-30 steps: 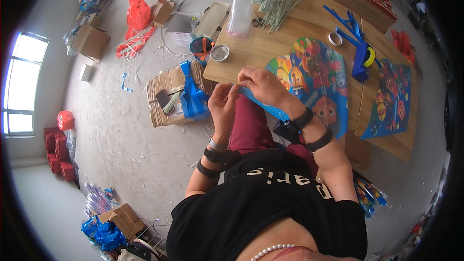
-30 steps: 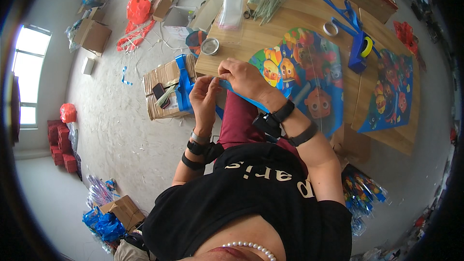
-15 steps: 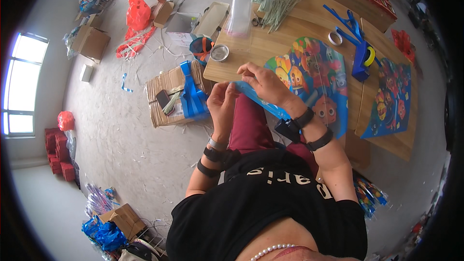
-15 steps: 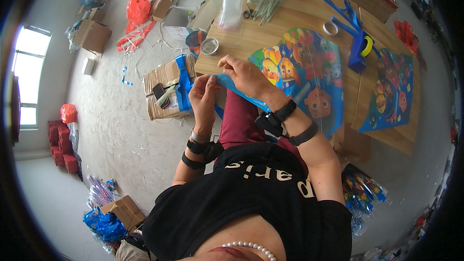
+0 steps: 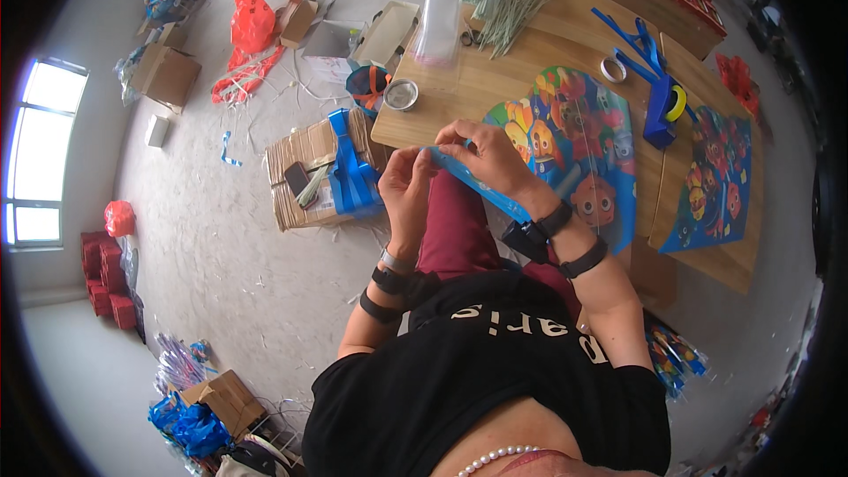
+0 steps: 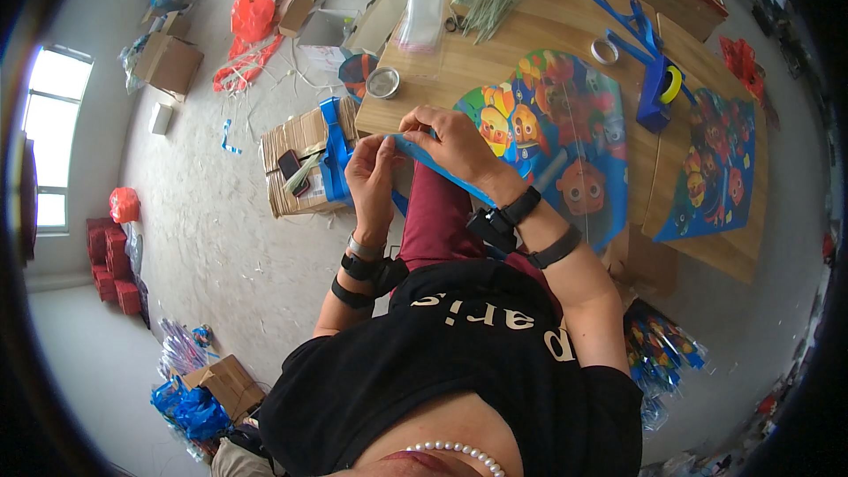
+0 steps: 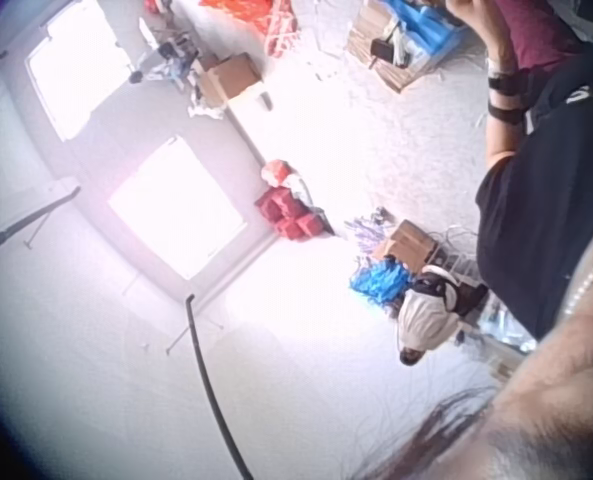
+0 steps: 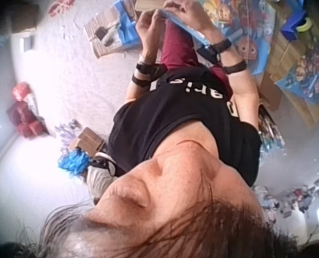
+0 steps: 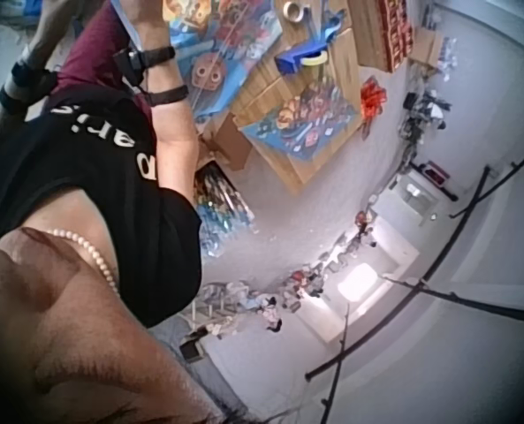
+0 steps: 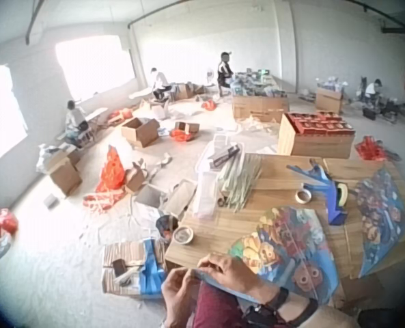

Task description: The recorder is assembling small character-themed kites by folding and taping the plastic film over support rods.

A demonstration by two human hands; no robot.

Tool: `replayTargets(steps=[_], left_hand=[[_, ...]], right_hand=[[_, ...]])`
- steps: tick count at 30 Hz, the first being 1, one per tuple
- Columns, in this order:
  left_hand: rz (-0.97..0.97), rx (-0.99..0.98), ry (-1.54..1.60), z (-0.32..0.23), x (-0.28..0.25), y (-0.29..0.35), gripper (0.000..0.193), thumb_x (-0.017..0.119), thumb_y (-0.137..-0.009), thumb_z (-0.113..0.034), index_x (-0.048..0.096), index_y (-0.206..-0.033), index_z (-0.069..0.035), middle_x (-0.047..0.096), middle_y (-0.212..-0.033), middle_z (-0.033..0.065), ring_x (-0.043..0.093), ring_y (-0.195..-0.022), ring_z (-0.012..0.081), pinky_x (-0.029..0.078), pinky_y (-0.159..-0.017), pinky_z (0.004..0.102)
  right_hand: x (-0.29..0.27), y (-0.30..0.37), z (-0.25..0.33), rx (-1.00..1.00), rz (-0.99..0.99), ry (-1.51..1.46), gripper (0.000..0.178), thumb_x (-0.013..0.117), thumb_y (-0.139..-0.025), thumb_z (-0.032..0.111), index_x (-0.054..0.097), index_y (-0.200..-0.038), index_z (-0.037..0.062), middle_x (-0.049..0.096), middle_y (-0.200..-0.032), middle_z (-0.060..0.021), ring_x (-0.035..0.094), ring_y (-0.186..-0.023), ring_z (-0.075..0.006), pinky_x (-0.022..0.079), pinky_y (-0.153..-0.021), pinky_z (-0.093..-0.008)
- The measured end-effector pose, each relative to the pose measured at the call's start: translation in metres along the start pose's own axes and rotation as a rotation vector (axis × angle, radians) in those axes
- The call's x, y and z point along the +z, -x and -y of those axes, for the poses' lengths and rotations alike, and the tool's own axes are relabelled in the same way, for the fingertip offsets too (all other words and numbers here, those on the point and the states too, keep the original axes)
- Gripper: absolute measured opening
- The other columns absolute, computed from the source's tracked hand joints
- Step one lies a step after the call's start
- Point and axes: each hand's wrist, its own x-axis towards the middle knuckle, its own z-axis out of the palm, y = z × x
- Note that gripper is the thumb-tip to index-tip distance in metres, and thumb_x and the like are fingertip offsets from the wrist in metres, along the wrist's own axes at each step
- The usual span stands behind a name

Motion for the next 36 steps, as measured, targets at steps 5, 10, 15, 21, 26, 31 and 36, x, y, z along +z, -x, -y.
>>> replayTargets(steps=[5, 10, 15, 21, 26, 31, 36], left_hand=[[0.005, 0.005, -0.027, -0.001, -0.001, 0.000, 0.017, 0.065, -0.104, -0.015, 0.066, -0.106, 0.001, 0.071, -0.093, 0.0043, 0.066, -0.083, 0.0088, 0.054, -0.075, 0.0237], [0.001, 0.017, -0.047, -0.001, 0.000, 0.001, 0.017, 0.065, -0.104, -0.015, 0.066, -0.106, 0.002, 0.071, -0.093, 0.0043, 0.067, -0.083, 0.0088, 0.054, -0.075, 0.0239], [0.001, 0.025, -0.051, -0.001, 0.000, 0.001, 0.017, 0.065, -0.104, -0.015, 0.066, -0.105, 0.002, 0.071, -0.093, 0.0040, 0.066, -0.083, 0.0086, 0.054, -0.075, 0.0238], [0.014, 0.036, -0.055, 0.001, 0.000, 0.001, 0.017, 0.066, -0.104, -0.015, 0.066, -0.105, 0.002, 0.070, -0.094, 0.0037, 0.066, -0.084, 0.0084, 0.054, -0.076, 0.0236], [0.017, 0.049, -0.072, 0.000, 0.002, 0.003, 0.015, 0.065, -0.104, -0.011, 0.065, -0.107, 0.003, 0.068, -0.098, 0.0043, 0.066, -0.088, 0.0093, 0.056, -0.081, 0.0253], [0.003, 0.063, -0.099, 0.001, 0.004, 0.003, 0.014, 0.067, -0.103, -0.013, 0.066, -0.107, 0.000, 0.069, -0.096, 0.0013, 0.064, -0.085, 0.0066, 0.053, -0.076, 0.0231], [0.001, 0.056, -0.098, 0.001, 0.007, 0.003, 0.016, 0.067, -0.103, -0.015, 0.067, -0.107, 0.001, 0.070, -0.096, 0.0016, 0.065, -0.085, 0.0072, 0.053, -0.076, 0.0234]], right_hand=[[0.001, 0.000, 0.001, 0.015, 0.007, 0.012, 0.011, 0.069, -0.097, 0.008, 0.068, -0.105, 0.0009, 0.070, -0.092, -0.0065, 0.063, -0.085, -0.0123, 0.052, -0.075, -0.0296], [0.003, -0.001, -0.001, -0.002, -0.001, 0.020, 0.011, 0.069, -0.097, 0.008, 0.069, -0.105, 0.0009, 0.069, -0.091, -0.0069, 0.063, -0.083, -0.0134, 0.052, -0.074, -0.0302], [0.002, -0.003, -0.001, -0.009, 0.005, 0.071, 0.012, 0.070, -0.095, 0.009, 0.069, -0.104, 0.0008, 0.070, -0.092, -0.0098, 0.065, -0.082, -0.0172, 0.051, -0.073, -0.0314], [0.000, -0.007, -0.003, 0.006, 0.033, 0.114, 0.014, 0.071, -0.095, 0.011, 0.067, -0.102, 0.0004, 0.071, -0.092, -0.0117, 0.067, -0.082, -0.0208, 0.052, -0.072, -0.0340], [-0.001, -0.012, -0.007, 0.030, 0.076, 0.166, 0.013, 0.069, -0.094, 0.010, 0.065, -0.101, -0.0004, 0.070, -0.091, -0.0152, 0.068, -0.083, -0.0264, 0.053, -0.073, -0.0371], [0.000, -0.012, -0.005, 0.049, 0.069, 0.235, 0.013, 0.069, -0.094, 0.010, 0.063, -0.099, -0.0008, 0.068, -0.087, -0.0169, 0.068, -0.082, -0.0286, 0.053, -0.073, -0.0374], [-0.004, -0.011, -0.010, 0.058, 0.087, 0.091, 0.015, 0.067, -0.097, 0.011, 0.065, -0.107, -0.0002, 0.072, -0.094, -0.0173, 0.071, -0.088, -0.0281, 0.055, -0.079, -0.0363]])
